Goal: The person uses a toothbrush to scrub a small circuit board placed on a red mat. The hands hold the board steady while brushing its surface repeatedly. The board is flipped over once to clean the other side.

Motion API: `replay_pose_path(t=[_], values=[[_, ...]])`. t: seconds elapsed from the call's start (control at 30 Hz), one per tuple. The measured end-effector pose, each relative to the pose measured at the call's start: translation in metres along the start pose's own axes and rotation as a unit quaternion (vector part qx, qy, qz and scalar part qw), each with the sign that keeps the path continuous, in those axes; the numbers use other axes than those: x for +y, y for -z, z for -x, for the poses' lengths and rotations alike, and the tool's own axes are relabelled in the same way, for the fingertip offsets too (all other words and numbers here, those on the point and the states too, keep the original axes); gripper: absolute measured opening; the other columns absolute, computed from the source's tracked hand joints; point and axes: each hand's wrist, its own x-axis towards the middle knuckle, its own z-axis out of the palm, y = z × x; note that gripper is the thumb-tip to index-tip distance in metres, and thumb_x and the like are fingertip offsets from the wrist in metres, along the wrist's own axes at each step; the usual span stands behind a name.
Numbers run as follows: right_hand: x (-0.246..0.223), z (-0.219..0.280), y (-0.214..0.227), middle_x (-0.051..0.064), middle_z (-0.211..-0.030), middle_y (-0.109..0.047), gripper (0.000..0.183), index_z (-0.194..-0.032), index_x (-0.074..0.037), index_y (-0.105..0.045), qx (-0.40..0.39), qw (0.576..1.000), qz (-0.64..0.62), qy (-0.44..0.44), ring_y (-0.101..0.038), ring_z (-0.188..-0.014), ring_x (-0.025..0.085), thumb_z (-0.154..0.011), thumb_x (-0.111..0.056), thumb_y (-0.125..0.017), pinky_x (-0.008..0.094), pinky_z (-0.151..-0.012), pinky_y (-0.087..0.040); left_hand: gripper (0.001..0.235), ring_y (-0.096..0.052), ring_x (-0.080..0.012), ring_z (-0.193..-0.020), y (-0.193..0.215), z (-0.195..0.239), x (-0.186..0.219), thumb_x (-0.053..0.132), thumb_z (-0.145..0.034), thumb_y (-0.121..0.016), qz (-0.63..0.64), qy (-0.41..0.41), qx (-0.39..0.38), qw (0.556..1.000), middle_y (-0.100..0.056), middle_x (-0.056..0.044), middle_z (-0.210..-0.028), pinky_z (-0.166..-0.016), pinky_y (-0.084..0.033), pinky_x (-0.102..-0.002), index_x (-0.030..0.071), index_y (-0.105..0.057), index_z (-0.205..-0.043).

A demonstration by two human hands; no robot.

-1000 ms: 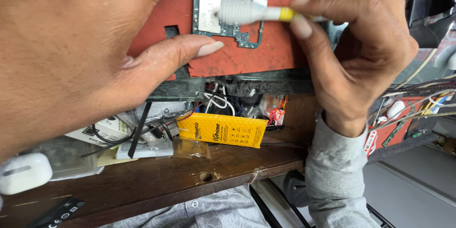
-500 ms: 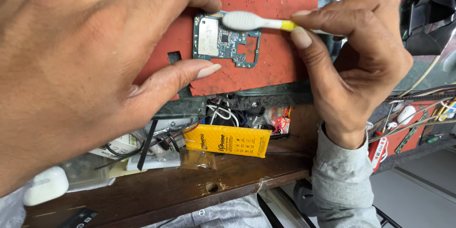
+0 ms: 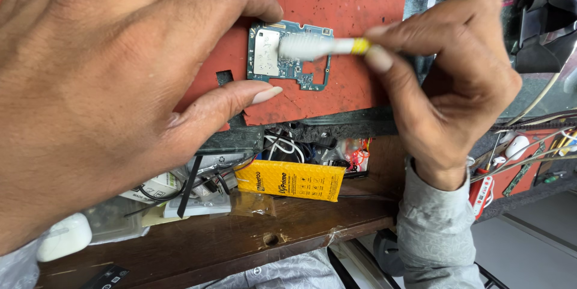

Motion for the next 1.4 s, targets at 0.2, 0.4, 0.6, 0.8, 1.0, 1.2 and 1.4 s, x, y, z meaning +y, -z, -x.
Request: replay_pose_path(t=[0.2,0.4,0.6,0.8,1.0,1.2,1.4], values=[[-0.007,-0.003,0.000,0.010,-0.097,-0.065,0.013,-0.104,0.002,-0.075,-0.021,0.999,0.024,0.008,-0.055,-0.091,0.019,-0.093,0.003,-0.083,0.027,-0.080,-0.042,0.044,-0.054,-0.0341,-0.115,0.000,0.001,-0.004,0.019,-0.075,-0.087,0.024,-0.005,0.003,1.000,-0.059,-0.014,-0.119,-0.095,-0.043,-0.049,-0.001,-0.068,-0.110],[-0.011,-0.013,0.000,0.008,-0.100,-0.069,0.011,-0.100,-0.003,-0.073,0.013,0.999,-0.041,0.003,-0.063,-0.098,0.017,-0.092,0.003,-0.078,0.028,-0.084,-0.048,0.048,-0.050,-0.0338,-0.121,0.007,-0.005,0.001,0.022,-0.076,-0.086,0.024,-0.031,0.008,0.999,-0.056,-0.013,-0.125,-0.104,-0.043,-0.046,-0.001,-0.067,-0.114],[-0.012,-0.016,0.003,0.004,-0.098,-0.070,0.017,-0.104,-0.006,-0.077,0.052,0.998,0.002,0.029,-0.062,-0.094,0.019,-0.089,0.002,-0.078,0.030,-0.085,-0.039,0.045,-0.051,-0.0299,-0.127,0.007,-0.010,0.008,0.018,-0.081,-0.082,0.044,-0.001,-0.009,0.999,-0.059,-0.008,-0.129,-0.106,-0.046,-0.043,0.006,-0.070,-0.122],[-0.008,-0.010,0.008,0.001,-0.096,-0.071,0.016,-0.104,-0.008,-0.077,0.076,0.996,-0.045,0.025,-0.062,-0.093,0.014,-0.090,0.000,-0.077,0.029,-0.084,-0.037,0.042,-0.055,-0.0297,-0.123,0.010,-0.018,0.011,0.001,-0.082,-0.073,0.038,-0.015,-0.006,0.999,-0.059,-0.009,-0.130,-0.101,-0.049,-0.038,0.006,-0.070,-0.124],[-0.003,-0.008,0.009,0.001,-0.093,-0.070,0.014,-0.101,-0.009,-0.077,0.044,0.997,-0.058,0.014,-0.060,-0.089,0.015,-0.088,-0.004,-0.079,0.033,-0.087,-0.037,0.031,-0.060,-0.0288,-0.113,0.025,-0.043,-0.004,0.000,-0.084,-0.070,0.075,-0.037,-0.064,0.994,-0.059,-0.013,-0.118,-0.093,-0.050,-0.039,0.000,-0.067,-0.116],[-0.002,-0.007,0.013,0.002,-0.093,-0.070,0.015,-0.100,-0.008,-0.077,0.013,1.000,-0.026,0.004,-0.062,-0.089,0.016,-0.086,-0.003,-0.078,0.032,-0.088,-0.038,0.026,-0.056,-0.0296,-0.105,0.025,-0.073,-0.024,0.017,-0.079,-0.080,0.056,-0.089,-0.175,0.979,-0.061,-0.008,-0.104,-0.087,-0.047,-0.040,0.006,-0.070,-0.101],[-0.026,-0.015,-0.006,0.002,-0.090,-0.067,0.015,-0.097,-0.009,-0.077,0.043,0.998,0.018,0.033,-0.059,-0.086,0.018,-0.085,0.001,-0.078,0.033,-0.084,-0.038,0.036,-0.055,-0.0251,-0.103,0.015,-0.083,-0.038,0.019,-0.077,-0.078,0.074,-0.044,-0.269,0.959,-0.062,-0.003,-0.101,-0.091,-0.043,-0.038,0.018,-0.074,-0.113]])
